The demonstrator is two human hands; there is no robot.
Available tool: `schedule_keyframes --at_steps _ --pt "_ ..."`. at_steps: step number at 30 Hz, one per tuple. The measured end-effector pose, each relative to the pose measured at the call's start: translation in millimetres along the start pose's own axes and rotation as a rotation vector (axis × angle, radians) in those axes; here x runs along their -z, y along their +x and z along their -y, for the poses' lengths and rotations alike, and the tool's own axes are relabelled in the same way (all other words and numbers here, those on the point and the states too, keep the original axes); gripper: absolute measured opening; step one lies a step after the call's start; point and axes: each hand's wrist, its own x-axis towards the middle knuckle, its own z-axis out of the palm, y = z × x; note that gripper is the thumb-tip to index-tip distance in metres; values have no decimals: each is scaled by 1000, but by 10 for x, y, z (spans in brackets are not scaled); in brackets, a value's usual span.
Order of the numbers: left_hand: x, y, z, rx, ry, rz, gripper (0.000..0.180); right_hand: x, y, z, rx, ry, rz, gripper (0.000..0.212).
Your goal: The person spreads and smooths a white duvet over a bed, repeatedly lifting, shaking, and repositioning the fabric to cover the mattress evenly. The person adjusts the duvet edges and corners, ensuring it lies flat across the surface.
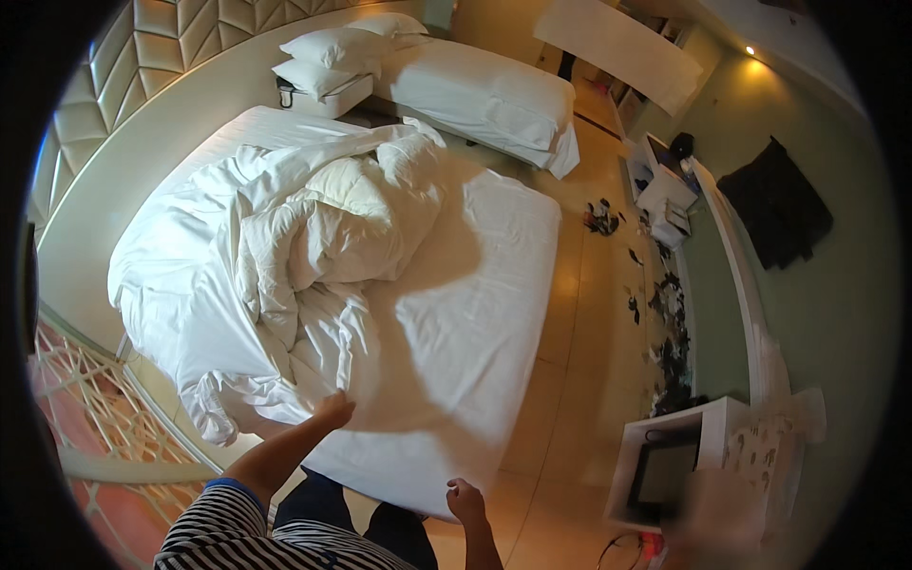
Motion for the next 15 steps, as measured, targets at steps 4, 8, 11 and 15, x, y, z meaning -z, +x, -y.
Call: schedule_keyframes --at_steps 4,8,11,15 --pt "-16 71 -367 -170 135 -152 14 356 485 219 270 -25 -132 14" --pt "0 -116 -393 -217 248 -279 12 407 1196 1135 628 -16 -150 19" --pt "78 -304 -344 -231 256 -319 11 113 1727 1666 809 -141 -36 29" --pt "235 -514 -352 -339 156 -428 8 -264 2296 2014 1024 -451 79 31"
